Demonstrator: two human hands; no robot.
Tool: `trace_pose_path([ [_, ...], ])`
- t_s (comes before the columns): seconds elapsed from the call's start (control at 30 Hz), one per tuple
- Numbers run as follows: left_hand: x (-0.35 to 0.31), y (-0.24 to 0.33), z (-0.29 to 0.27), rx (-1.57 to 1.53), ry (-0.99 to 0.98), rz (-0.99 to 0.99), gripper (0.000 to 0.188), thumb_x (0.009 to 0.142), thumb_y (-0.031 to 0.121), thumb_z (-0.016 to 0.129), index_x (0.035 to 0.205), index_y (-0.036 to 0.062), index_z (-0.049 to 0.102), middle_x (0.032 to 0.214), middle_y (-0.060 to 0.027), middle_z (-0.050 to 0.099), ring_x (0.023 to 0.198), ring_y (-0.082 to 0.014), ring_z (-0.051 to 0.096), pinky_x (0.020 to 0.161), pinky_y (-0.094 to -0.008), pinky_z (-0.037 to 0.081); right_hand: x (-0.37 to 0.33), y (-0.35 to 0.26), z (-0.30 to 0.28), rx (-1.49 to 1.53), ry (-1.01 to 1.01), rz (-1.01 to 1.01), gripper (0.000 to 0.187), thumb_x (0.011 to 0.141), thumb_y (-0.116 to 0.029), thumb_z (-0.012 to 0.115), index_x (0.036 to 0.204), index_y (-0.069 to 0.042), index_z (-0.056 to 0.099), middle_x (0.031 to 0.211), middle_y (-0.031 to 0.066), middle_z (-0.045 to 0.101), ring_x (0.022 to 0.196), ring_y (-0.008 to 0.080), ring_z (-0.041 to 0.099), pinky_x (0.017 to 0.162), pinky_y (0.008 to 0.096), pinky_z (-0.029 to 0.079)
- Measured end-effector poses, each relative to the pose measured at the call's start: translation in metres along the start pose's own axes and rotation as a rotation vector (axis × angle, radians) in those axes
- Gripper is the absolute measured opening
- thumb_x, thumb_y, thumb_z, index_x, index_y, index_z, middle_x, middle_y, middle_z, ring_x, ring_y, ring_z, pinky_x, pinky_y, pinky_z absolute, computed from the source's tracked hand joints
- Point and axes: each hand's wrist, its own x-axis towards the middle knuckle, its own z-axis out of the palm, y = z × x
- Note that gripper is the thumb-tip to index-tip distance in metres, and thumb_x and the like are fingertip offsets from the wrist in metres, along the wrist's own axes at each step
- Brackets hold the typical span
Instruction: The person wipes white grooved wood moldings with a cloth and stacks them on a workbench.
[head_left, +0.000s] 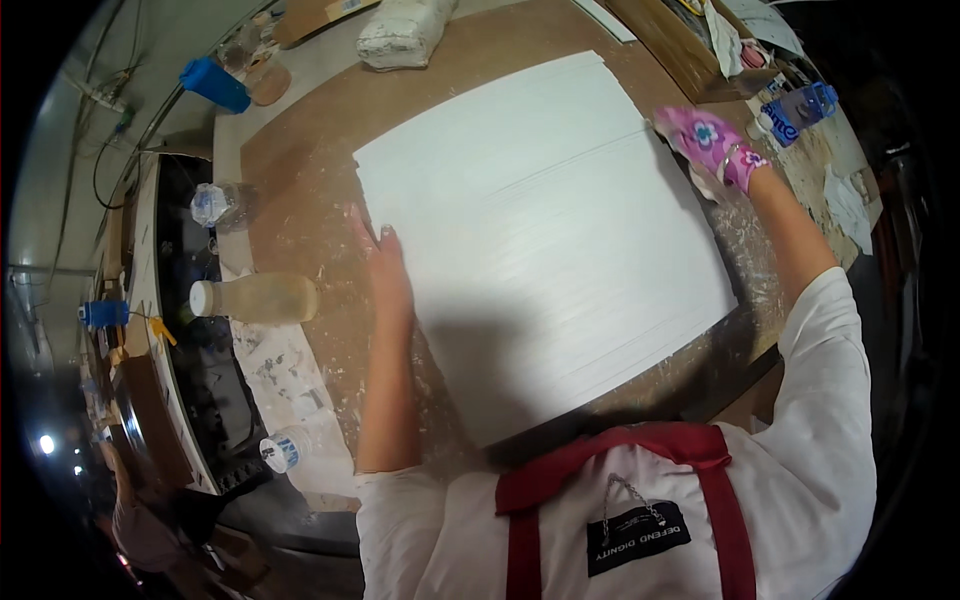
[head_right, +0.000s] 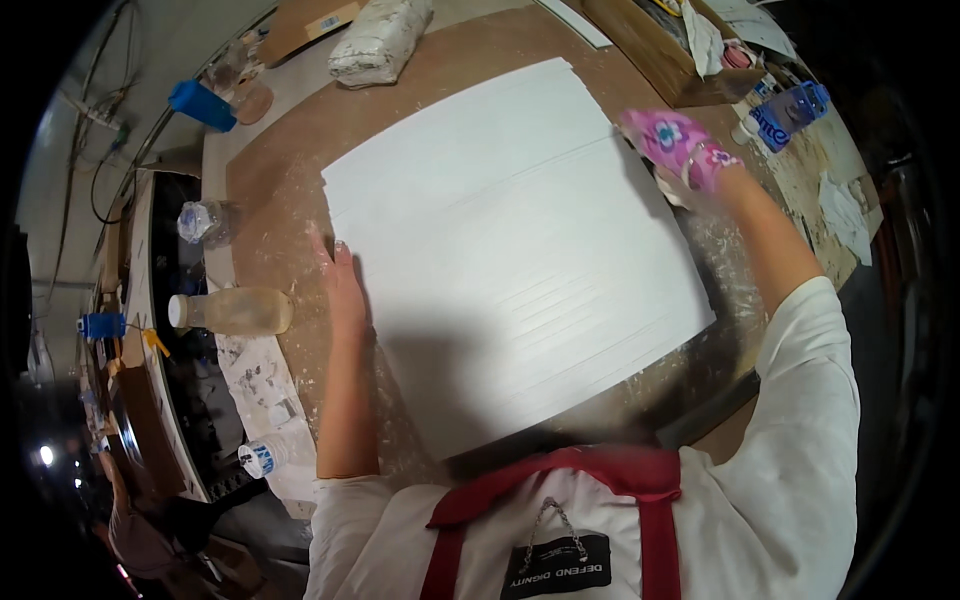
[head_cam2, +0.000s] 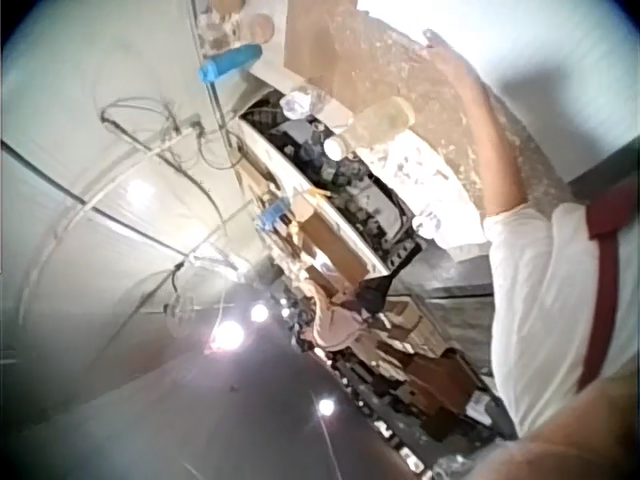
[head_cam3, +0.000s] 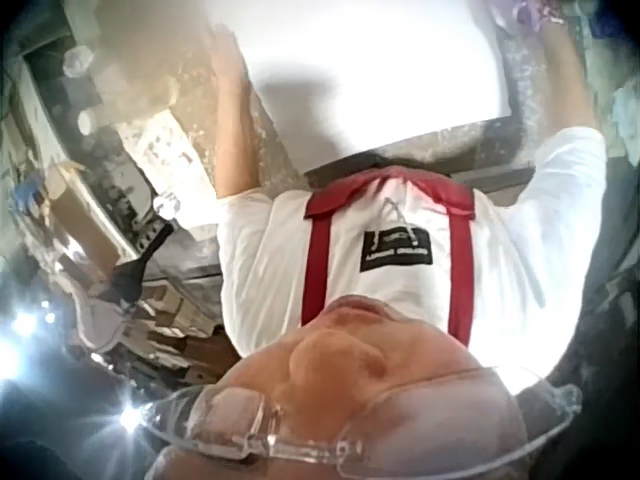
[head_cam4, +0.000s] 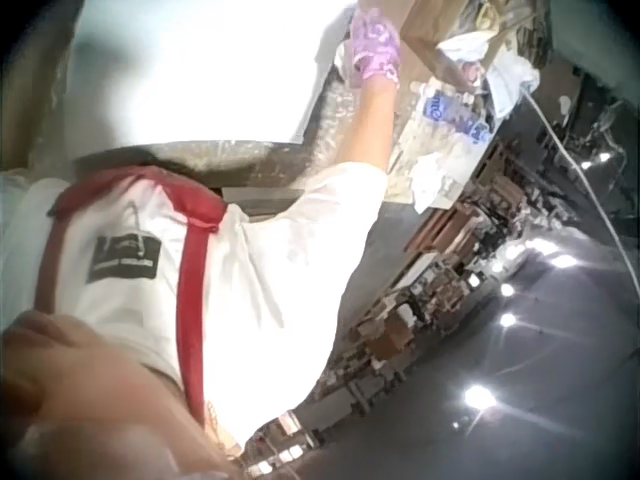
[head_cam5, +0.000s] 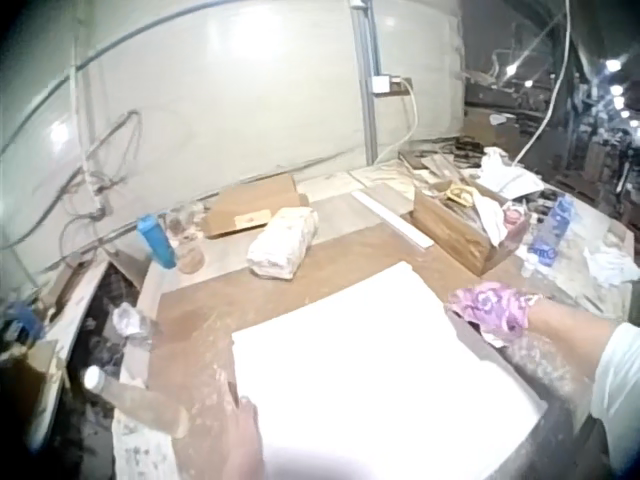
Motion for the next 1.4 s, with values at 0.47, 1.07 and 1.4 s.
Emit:
trace_pose_path([
  [0.47, -0.031, 0.012, 0.025, 1.057, -0.316, 0.485, 0.063, 0.094, 0.039, 0.053, 0.146, 0.0073, 0.037, 0.154, -0.01, 0.032, 0.141, -0.0295, 0.029, 0.113, -0.0528, 0.021, -0.043, 0.012, 0.045, -0.368, 0.138, 0.138, 0.031, 0.09, -0.026, 0.055, 0.116, -0.009, 0.06, 0.109, 0.0101, 0.063, 0.097, 0.0221, 0.063, 0.088, 0.035, 0.05],
  [1.07, -0.225, 0.04, -0.038, 0.942, -0.613, 0.396, 0.105, 0.062, 0.036, 0.085, 0.147, 0.005, 0.03, 0.155, -0.0166, 0.027, 0.142, -0.0383, 0.026, 0.11, -0.0577, 0.022, -0.075, -0.157, 0.073, -0.012, 0.313, -0.269, 0.044, 0.09, -0.024, 0.052, 0.132, -0.01, 0.051, 0.132, 0.017, 0.052, 0.125, 0.0323, 0.05, 0.102, 0.0455, 0.043],
  [1.4, -0.235, 0.03, -0.048, 0.95, -0.427, 0.416, 0.097, 0.059, 0.022, 0.088, 0.139, 0.0014, 0.037, 0.146, -0.0207, 0.038, 0.136, -0.0399, 0.034, 0.109, -0.0551, 0.028, -0.135, -0.229, 0.033, 0.133, -0.123, -0.709, 0.045, 0.085, -0.015, 0.056, 0.13, -0.012, 0.053, 0.135, 0.014, 0.051, 0.119, 0.0326, 0.053, 0.096, 0.0452, 0.049],
])
